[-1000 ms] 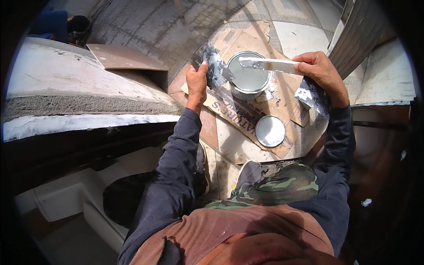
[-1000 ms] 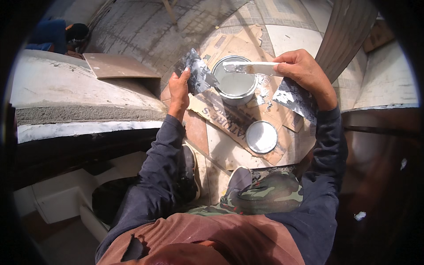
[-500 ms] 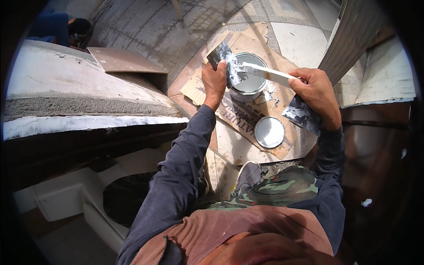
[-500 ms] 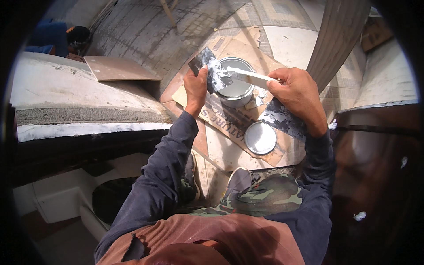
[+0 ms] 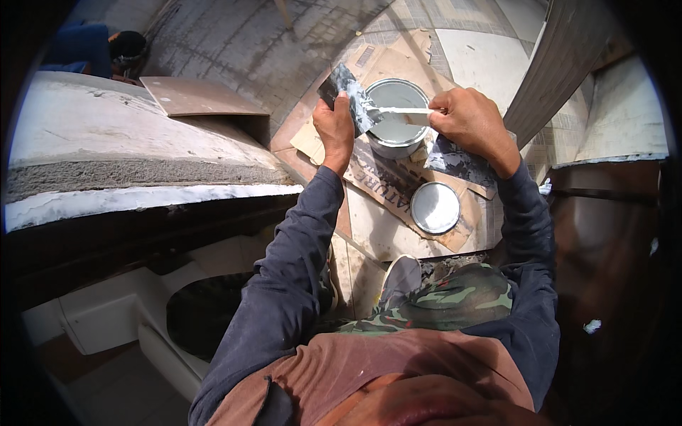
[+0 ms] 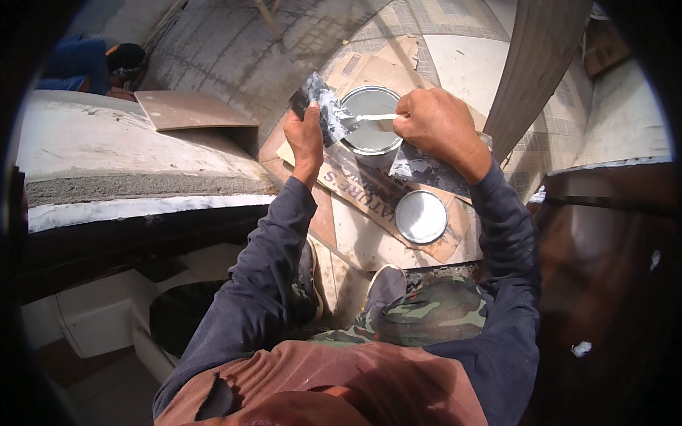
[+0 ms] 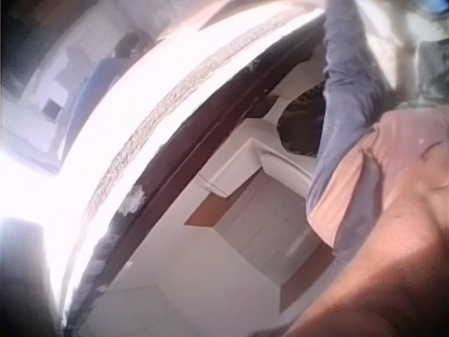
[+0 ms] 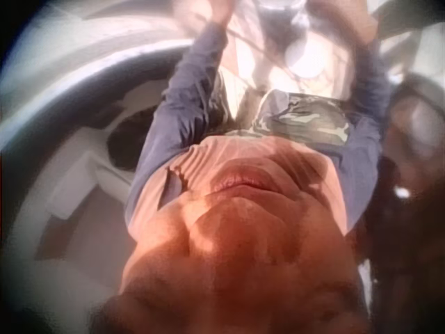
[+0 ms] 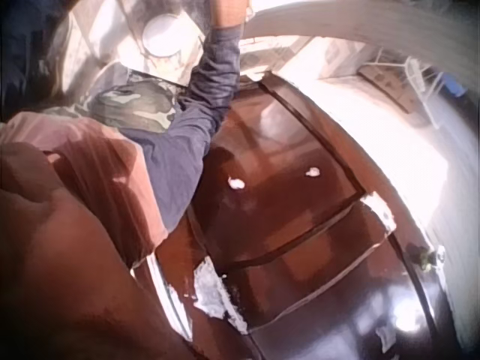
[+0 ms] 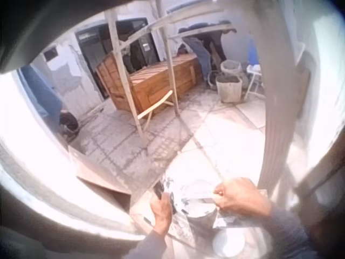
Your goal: The person applies white plaster to a wall and door frame using a putty knife and a larger trowel. They repeatedly scoop plaster from a can, spread it along the frame, and smooth the surface. The person works on both vertical and horizontal sections of the frame.
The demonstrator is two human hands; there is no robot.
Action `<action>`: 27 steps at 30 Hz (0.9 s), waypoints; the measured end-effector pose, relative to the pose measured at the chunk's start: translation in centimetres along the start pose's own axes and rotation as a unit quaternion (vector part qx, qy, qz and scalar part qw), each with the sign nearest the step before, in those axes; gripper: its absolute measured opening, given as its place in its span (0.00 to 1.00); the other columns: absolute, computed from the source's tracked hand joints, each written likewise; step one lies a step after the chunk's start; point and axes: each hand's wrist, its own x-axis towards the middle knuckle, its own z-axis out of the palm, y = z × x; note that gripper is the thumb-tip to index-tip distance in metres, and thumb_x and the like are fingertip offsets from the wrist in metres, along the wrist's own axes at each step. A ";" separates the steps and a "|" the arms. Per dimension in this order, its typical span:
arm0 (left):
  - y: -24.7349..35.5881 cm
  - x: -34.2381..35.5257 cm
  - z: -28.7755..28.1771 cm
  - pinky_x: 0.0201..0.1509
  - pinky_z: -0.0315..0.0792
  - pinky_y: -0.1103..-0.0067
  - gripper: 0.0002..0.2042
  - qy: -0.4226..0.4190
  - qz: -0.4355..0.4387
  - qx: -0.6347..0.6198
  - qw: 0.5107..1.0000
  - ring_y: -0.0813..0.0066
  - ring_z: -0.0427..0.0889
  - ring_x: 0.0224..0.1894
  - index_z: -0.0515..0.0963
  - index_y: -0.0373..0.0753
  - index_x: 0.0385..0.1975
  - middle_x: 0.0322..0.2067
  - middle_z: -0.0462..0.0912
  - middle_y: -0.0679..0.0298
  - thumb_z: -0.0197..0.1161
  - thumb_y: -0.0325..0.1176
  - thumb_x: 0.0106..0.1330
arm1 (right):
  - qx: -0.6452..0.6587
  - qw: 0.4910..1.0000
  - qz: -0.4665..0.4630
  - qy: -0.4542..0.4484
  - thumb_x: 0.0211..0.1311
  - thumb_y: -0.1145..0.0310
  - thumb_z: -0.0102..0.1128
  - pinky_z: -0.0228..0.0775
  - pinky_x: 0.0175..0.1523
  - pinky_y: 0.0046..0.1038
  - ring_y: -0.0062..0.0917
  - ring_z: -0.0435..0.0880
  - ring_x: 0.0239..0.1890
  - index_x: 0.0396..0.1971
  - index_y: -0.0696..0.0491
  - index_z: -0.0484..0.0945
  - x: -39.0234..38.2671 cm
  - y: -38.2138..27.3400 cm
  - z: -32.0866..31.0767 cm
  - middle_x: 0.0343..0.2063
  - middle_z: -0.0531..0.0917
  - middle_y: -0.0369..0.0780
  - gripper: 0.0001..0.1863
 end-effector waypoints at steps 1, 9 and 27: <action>0.0 -0.1 0.1 0.36 0.71 0.73 0.12 -0.004 0.002 0.012 1.000 0.76 0.77 0.28 0.78 0.28 0.32 0.23 0.81 0.60 0.62 0.34 0.67 | -0.035 0.998 0.012 -0.046 0.50 0.66 0.60 0.78 0.37 0.38 0.42 0.86 0.27 0.32 0.58 0.88 2.2 0.1 1.4 0.23 0.85 0.52 0.13; 0.6 0.0 -0.2 0.37 0.72 0.73 0.12 -0.004 0.012 0.036 0.999 0.75 0.77 0.28 0.78 0.28 0.33 0.24 0.82 0.61 0.62 0.34 0.67 | -0.029 0.980 -0.014 -0.198 0.48 0.67 0.63 0.78 0.44 0.40 0.46 0.88 0.38 0.35 0.66 0.84 12.6 4.0 11.5 0.33 0.86 0.56 0.18; -0.9 2.4 -3.2 0.33 0.67 0.80 0.09 -0.089 -0.056 -0.030 0.994 0.84 0.69 0.27 0.78 0.33 0.34 0.26 0.77 0.72 0.61 0.34 0.70 | 0.299 0.954 0.004 -0.028 0.58 0.66 0.62 0.67 0.28 0.19 0.14 0.73 0.20 0.31 0.64 0.86 1.1 6.3 -2.3 0.19 0.80 0.33 0.14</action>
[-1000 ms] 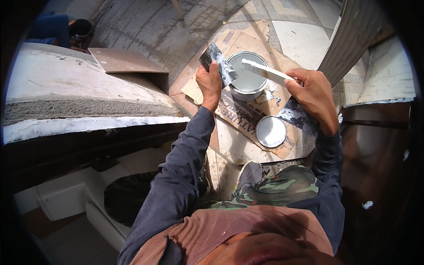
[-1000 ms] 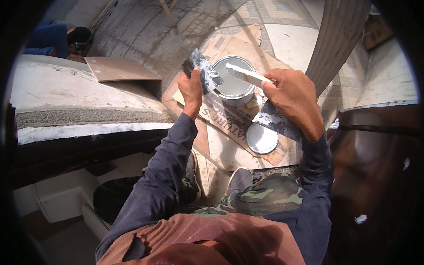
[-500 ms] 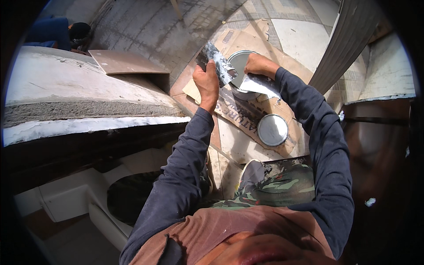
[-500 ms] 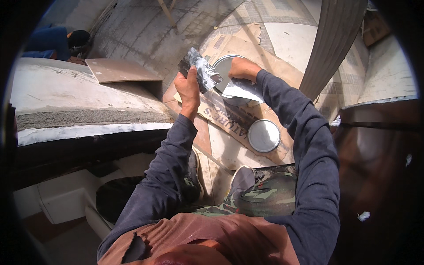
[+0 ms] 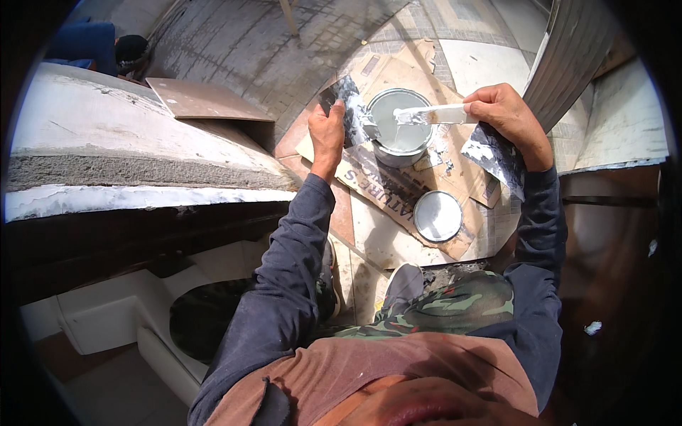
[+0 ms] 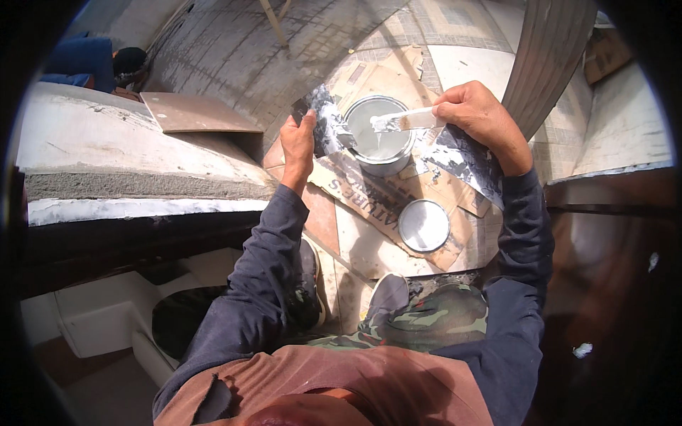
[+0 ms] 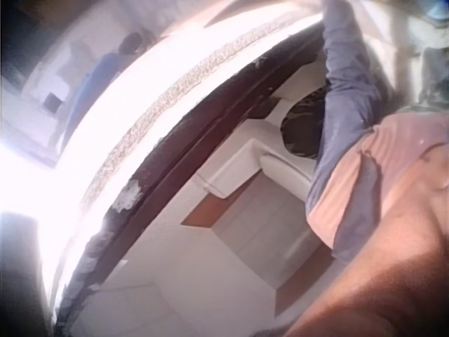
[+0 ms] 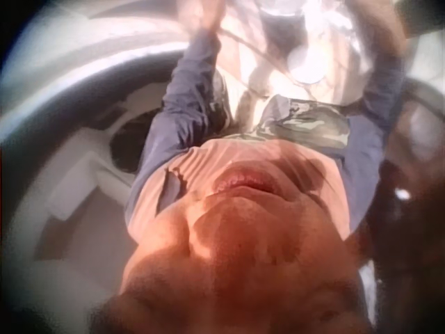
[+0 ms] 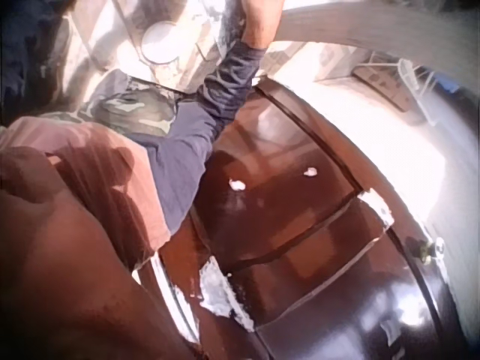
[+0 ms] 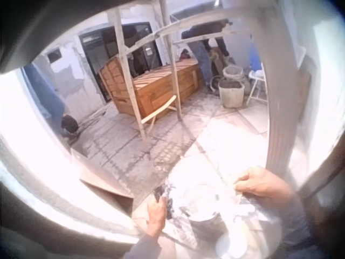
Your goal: The person applies white plaster to a wall and door frame using a putty knife and a larger trowel. They repeatedly scoop plaster from a can, spread it along the frame, and smooth the surface. The person works on both vertical and horizontal sections of the frame.
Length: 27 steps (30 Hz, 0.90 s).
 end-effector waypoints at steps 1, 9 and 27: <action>-0.3 0.1 0.4 0.33 0.67 0.80 0.10 -0.010 -0.010 -0.002 1.000 0.84 0.69 0.27 0.78 0.33 0.34 0.26 0.77 0.72 0.61 0.35 0.70 | -0.003 1.000 0.011 0.014 0.59 0.65 0.62 0.67 0.30 0.19 0.14 0.74 0.21 0.33 0.64 0.86 -1.1 -1.1 -0.8 0.21 0.81 0.33 0.15; -1.2 -0.3 4.6 0.46 0.73 0.80 0.10 -0.087 -0.098 -0.147 0.980 0.79 0.79 0.39 0.77 0.33 0.49 0.41 0.83 0.67 0.56 0.27 0.72 | -0.001 1.000 -0.009 0.029 0.61 0.66 0.62 0.68 0.32 0.18 0.14 0.75 0.24 0.37 0.65 0.85 -3.4 -3.4 -1.8 0.24 0.82 0.33 0.16; 2.4 -2.7 4.3 0.35 0.68 0.83 0.08 -0.081 0.113 0.063 0.988 0.85 0.72 0.30 0.80 0.35 0.39 0.28 0.79 0.74 0.61 0.34 0.72 | -0.271 0.959 0.011 0.079 0.54 0.62 0.58 0.77 0.41 0.38 0.40 0.86 0.30 0.32 0.57 0.87 -3.1 -3.5 5.1 0.25 0.85 0.48 0.16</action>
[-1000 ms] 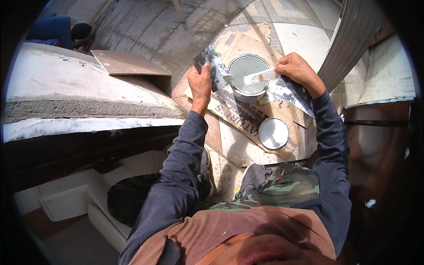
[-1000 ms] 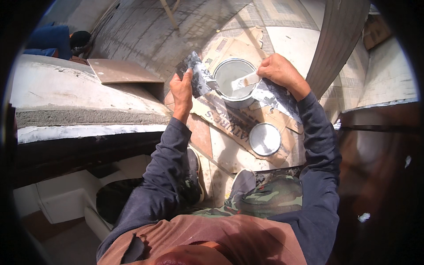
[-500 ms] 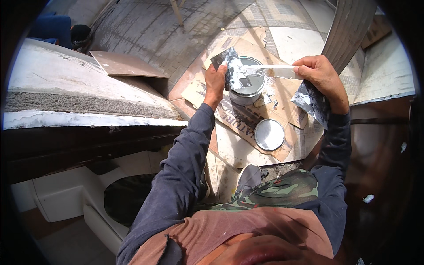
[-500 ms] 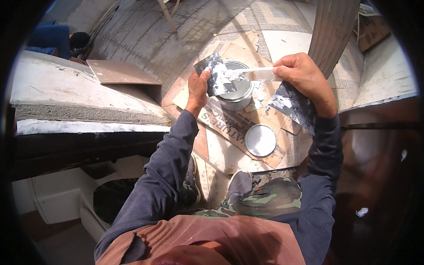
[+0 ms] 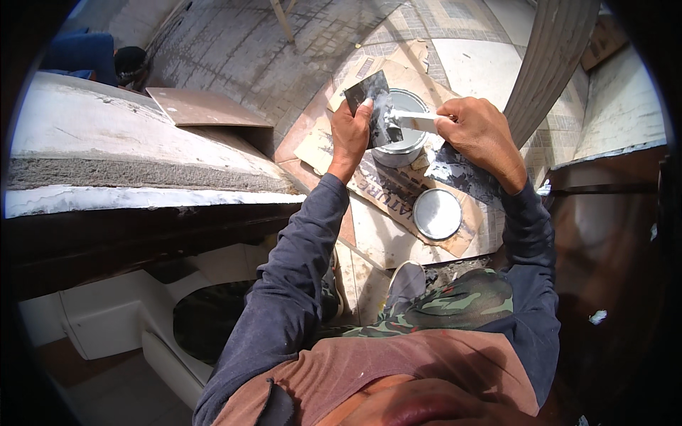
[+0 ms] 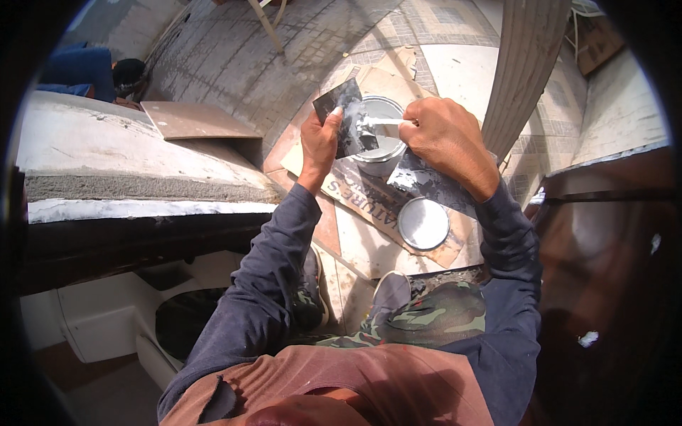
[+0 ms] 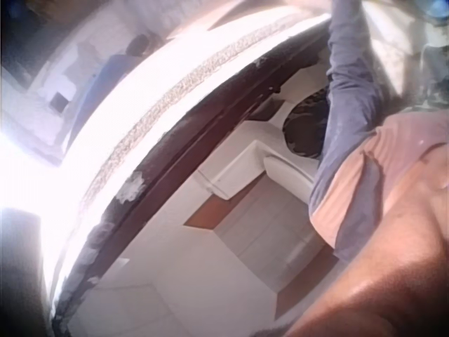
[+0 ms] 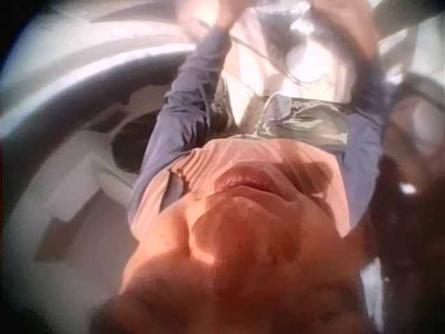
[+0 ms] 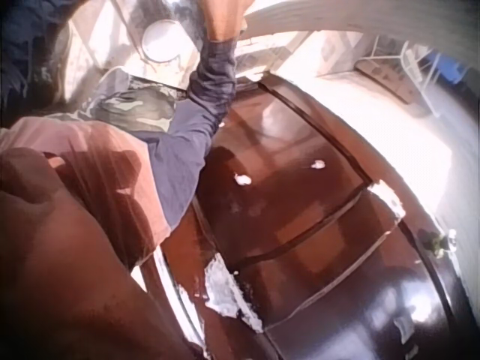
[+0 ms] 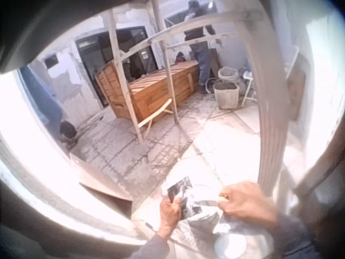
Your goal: The person applies white plaster to a wall and door frame using a putty knife and a larger trowel. They repeatedly scoop plaster from a can, spread it along the frame, and smooth the surface. The person works on both vertical and horizontal sections of the frame.
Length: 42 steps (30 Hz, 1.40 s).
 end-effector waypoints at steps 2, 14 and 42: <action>-0.2 0.7 -0.7 0.36 0.69 0.83 0.06 0.006 -0.072 -0.125 0.989 0.85 0.73 0.30 0.79 0.35 0.39 0.29 0.79 0.73 0.60 0.31 0.71 | 0.032 0.999 0.007 -0.008 0.57 0.59 0.60 0.76 0.41 0.38 0.38 0.86 0.29 0.32 0.59 0.87 1.8 1.3 1.9 0.25 0.86 0.48 0.17; 1.8 3.3 -3.6 0.38 0.81 0.78 0.10 -0.023 -0.208 -0.250 0.945 0.76 0.84 0.33 0.74 0.30 0.47 0.36 0.83 0.61 0.56 0.29 0.72 | 0.348 0.920 -0.175 0.040 0.54 0.83 0.59 0.75 0.50 0.23 0.20 0.83 0.41 0.41 0.58 0.86 2.2 2.9 1.7 0.34 0.87 0.38 0.15; 1.4 1.5 -3.7 0.53 0.81 0.68 0.11 0.063 -0.253 -0.492 0.831 0.64 0.86 0.43 0.73 0.28 0.49 0.44 0.83 0.53 0.53 0.30 0.75 | 0.090 0.889 -0.411 0.181 0.55 0.83 0.62 0.75 0.52 0.31 0.31 0.80 0.46 0.45 0.47 0.88 4.4 3.0 5.2 0.42 0.85 0.36 0.19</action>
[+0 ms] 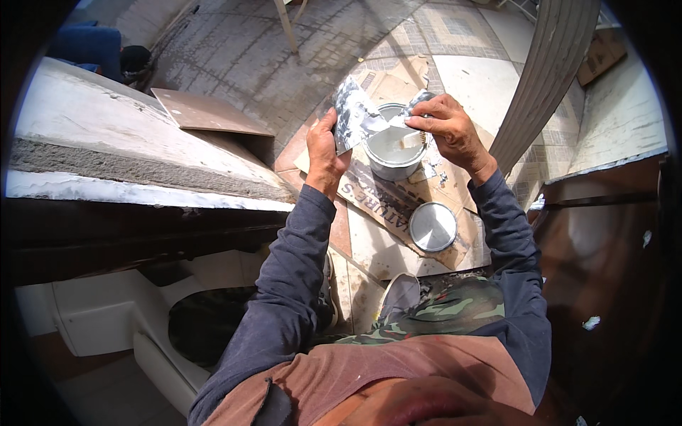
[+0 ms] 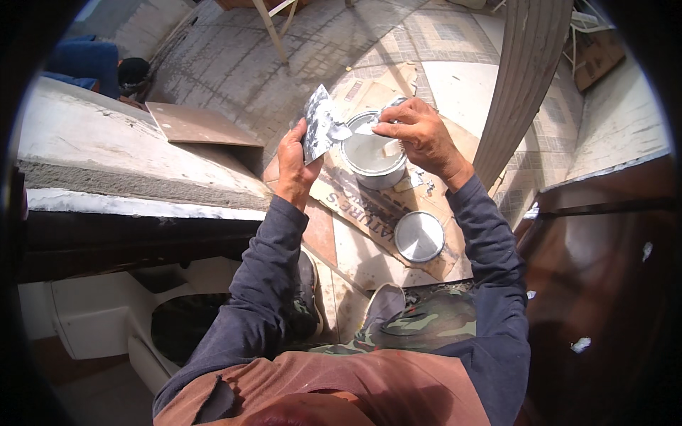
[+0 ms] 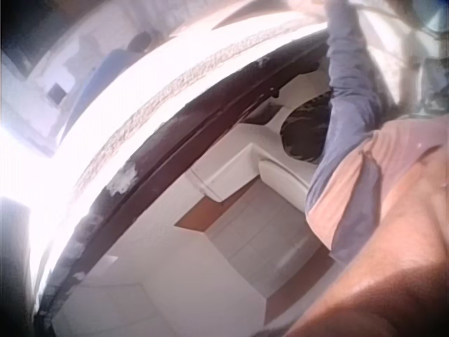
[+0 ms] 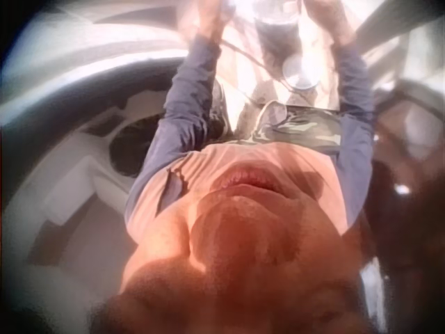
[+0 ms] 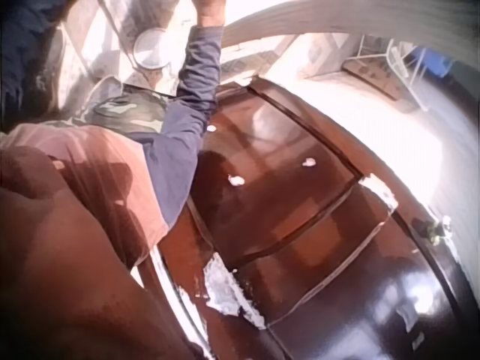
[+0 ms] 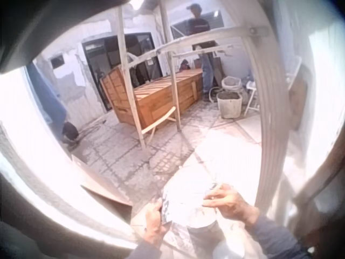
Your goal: The person applies white plaster to a wall and door frame using a putty knife and a larger trowel. They repeatedly scoop plaster from a can, spread it along the frame, and smooth the surface. The person works on both vertical and horizontal sections of the frame.
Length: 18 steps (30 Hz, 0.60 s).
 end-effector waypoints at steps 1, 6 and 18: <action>0.3 0.0 -0.1 0.53 0.81 0.68 0.11 0.000 0.006 0.000 1.000 0.64 0.86 0.43 0.73 0.29 0.49 0.44 0.83 0.53 0.53 0.30 0.75 | -0.008 0.999 -0.010 0.047 0.55 0.83 0.62 0.76 0.51 0.31 0.31 0.80 0.45 0.44 0.47 0.88 0.1 -0.2 -0.1 0.41 0.85 0.35 0.19; 0.0 -0.3 0.1 0.50 0.83 0.70 0.10 -0.011 0.056 0.062 0.996 0.65 0.87 0.43 0.73 0.31 0.48 0.43 0.84 0.55 0.54 0.30 0.75 | 0.038 0.998 -0.038 -0.024 0.57 0.85 0.60 0.77 0.54 0.32 0.32 0.81 0.46 0.48 0.48 0.86 0.0 -1.5 0.5 0.43 0.85 0.37 0.21; -1.8 -2.1 3.7 0.46 0.83 0.70 0.08 0.058 0.103 0.030 0.993 0.68 0.86 0.39 0.72 0.33 0.46 0.40 0.82 0.58 0.55 0.29 0.73 | 0.148 0.985 0.074 0.051 0.66 0.81 0.58 0.75 0.59 0.28 0.34 0.82 0.56 0.56 0.55 0.80 -1.3 -3.0 0.9 0.51 0.83 0.45 0.19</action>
